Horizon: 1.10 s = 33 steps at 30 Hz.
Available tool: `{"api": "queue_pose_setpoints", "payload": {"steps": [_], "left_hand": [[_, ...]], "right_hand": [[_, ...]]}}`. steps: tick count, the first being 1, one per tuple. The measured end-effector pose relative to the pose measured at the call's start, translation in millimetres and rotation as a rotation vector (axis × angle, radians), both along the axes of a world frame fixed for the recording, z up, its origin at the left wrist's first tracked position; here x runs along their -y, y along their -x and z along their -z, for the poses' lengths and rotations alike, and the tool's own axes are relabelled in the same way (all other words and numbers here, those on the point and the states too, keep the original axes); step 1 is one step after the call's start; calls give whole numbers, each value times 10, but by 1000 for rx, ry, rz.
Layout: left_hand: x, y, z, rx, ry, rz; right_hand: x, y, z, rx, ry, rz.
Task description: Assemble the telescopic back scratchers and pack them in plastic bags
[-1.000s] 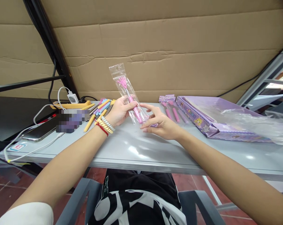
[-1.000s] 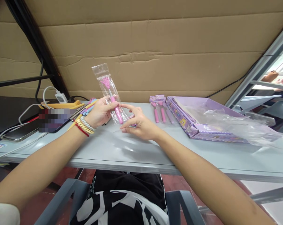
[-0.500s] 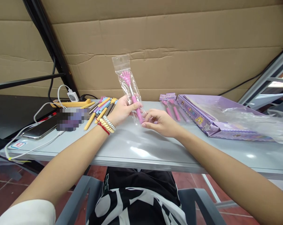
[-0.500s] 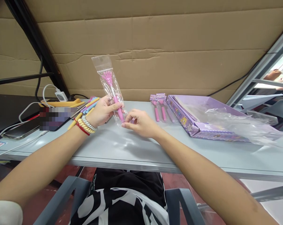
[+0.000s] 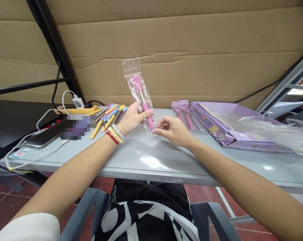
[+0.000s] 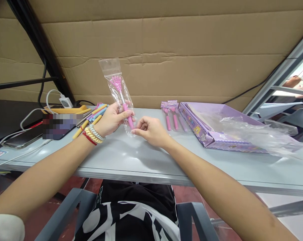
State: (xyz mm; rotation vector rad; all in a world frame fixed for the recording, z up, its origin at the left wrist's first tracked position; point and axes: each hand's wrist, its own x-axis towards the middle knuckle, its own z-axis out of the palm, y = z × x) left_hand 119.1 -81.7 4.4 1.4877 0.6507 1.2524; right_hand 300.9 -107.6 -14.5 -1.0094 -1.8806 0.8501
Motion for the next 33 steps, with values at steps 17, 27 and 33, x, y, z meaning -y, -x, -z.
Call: {"api": "queue_pose_setpoints", "payload": {"steps": [17,27,33], "left_hand": [[-61,1,35,44,-4,-7],[-63,11,30,55,-8,-14],[-70,23,-17,147,-26,-14]], "right_hand": [[-4,-19,-82,10,366,-170],[2,-24,-60,99,130,-53],[-10,-123,-32,199,-594,-65]]}}
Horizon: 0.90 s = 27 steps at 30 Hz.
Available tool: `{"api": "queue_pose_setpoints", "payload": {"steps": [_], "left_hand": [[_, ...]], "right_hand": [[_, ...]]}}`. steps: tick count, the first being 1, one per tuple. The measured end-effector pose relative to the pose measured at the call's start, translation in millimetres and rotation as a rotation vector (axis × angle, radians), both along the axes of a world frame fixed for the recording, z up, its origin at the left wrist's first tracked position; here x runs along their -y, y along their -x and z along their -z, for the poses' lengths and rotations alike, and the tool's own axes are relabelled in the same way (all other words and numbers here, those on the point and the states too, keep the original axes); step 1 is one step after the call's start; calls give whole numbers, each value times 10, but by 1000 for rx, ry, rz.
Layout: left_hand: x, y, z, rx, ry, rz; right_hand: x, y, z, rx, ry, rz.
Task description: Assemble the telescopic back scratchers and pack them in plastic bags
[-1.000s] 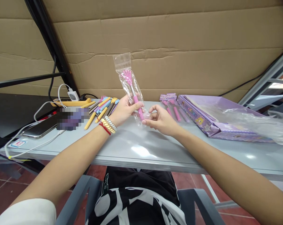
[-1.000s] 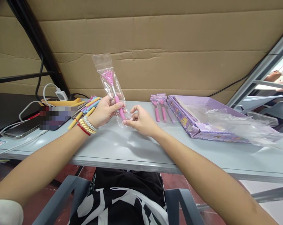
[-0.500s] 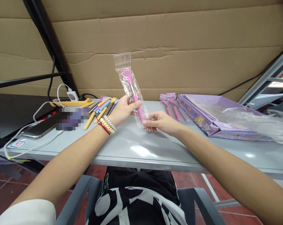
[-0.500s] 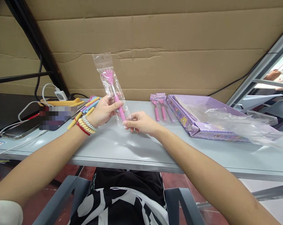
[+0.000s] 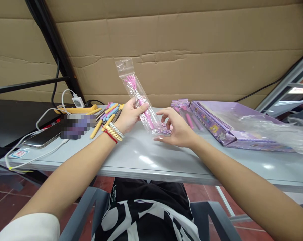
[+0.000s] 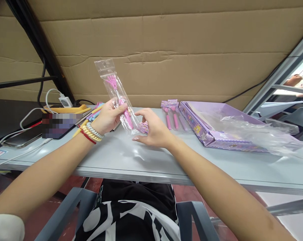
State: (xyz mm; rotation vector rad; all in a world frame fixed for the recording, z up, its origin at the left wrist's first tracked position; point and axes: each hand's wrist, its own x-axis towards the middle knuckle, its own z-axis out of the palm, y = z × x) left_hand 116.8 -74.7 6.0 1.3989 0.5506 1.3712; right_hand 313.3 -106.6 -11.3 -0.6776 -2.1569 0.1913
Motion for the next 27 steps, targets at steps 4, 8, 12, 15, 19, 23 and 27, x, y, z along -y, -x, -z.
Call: {"api": "queue_pose_setpoints", "payload": {"steps": [4,8,12,15,19,23,27], "left_hand": [[-1,23,-23,32,-8,-22],[14,29,-29,19,1,-35],[22,25,-26,-3,-2,-47],[17,27,-22,-5,1,-28],[8,34,-16,-11,4,-18],[-3,39,-8,-10,16,-8],[-13,38,2,-3,5,1]], "right_hand": [[-11,-46,-6,49,-150,-43],[-33,-61,13,125,-187,-77],[-47,-61,24,117,-212,-94],[-53,-59,29,93,-241,-120],[-70,-54,42,87,-346,-132],[-82,-42,49,96,-413,-107],[-83,-38,51,93,-416,-116]]}}
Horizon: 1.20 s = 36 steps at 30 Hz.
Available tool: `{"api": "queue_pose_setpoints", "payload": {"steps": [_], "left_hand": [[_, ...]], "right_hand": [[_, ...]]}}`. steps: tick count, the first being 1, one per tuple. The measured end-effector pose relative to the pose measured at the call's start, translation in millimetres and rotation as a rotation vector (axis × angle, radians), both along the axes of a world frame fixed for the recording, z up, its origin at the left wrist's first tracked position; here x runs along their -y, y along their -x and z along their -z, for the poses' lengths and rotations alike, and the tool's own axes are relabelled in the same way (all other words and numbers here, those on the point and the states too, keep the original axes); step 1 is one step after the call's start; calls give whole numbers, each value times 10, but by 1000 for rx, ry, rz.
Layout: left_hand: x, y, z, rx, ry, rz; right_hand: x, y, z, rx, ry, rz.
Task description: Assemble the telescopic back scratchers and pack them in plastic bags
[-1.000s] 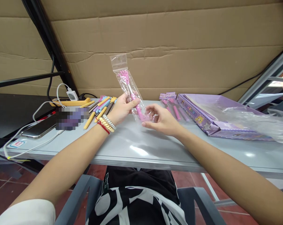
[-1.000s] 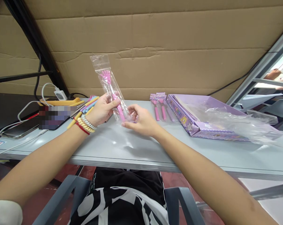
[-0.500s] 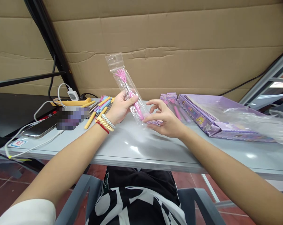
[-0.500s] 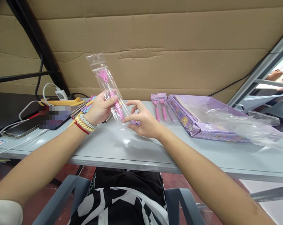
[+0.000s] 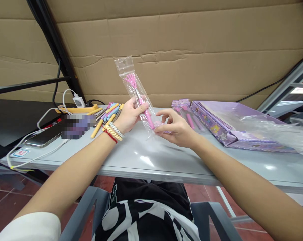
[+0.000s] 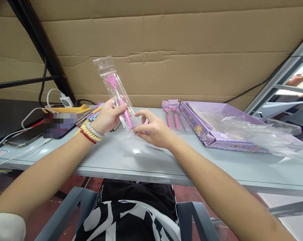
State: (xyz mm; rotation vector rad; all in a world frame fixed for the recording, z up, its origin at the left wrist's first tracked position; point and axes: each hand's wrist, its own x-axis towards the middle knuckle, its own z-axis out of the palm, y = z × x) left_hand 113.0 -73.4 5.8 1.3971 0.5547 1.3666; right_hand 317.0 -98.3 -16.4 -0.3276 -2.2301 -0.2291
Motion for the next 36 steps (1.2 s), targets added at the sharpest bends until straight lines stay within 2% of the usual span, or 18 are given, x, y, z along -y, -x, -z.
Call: {"api": "queue_pose_setpoints", "payload": {"steps": [10,20,25,36], "left_hand": [[-1,-5,3,-1,-18,22],[5,5,5,-89,-73,-32],[2,6,11,-97,-71,13],[-17,-5,49,-130,-106,-7]], "right_hand": [[3,-1,1,47,81,-13],[25,7,-7,41,142,0],[58,29,-20,16,207,3],[101,55,-36,-44,481,119]]}}
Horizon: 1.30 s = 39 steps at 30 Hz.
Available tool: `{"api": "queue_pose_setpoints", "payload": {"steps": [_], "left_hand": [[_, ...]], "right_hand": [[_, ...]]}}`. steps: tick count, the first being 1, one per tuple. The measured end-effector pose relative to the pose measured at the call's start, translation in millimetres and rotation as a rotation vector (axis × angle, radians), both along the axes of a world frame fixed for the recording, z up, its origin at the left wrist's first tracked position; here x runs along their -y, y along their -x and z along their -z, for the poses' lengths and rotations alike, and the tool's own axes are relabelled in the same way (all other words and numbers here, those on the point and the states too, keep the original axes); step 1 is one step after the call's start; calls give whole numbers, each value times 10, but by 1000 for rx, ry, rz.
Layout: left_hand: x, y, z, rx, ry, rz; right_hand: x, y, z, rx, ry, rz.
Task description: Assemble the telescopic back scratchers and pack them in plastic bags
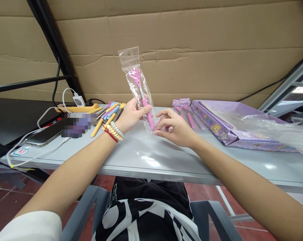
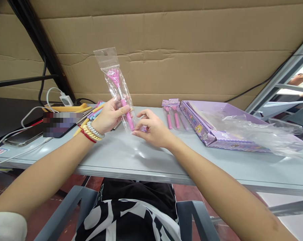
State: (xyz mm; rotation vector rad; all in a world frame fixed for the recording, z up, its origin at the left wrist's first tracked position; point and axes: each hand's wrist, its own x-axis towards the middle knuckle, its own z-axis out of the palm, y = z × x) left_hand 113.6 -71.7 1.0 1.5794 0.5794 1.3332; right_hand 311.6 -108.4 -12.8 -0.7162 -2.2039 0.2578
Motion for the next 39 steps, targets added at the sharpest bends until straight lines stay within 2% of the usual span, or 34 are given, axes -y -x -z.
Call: {"api": "queue_pose_setpoints", "payload": {"steps": [4,11,15,19,23,30,35,39], "left_hand": [[-13,-4,19,-17,-28,-3],[10,-40,31,-46,-31,2],[39,-54,24,-39,3,-2],[73,-59,6,-58,1,-2],[118,-71,-19,-84,19,2],[148,-96,-47,-204,45,-63],[138,-78,-34,-389,26,68],[108,-63,4,-408,-1,173]], "right_hand": [[-2,42,20,-60,176,35],[-12,95,32,-262,640,50],[4,116,-25,-271,774,50],[5,128,-53,-199,819,-7],[-18,120,-29,-129,812,-6],[-42,106,5,-226,779,13],[-58,93,-9,-383,817,-1],[-97,56,-3,-369,804,-10]]}}
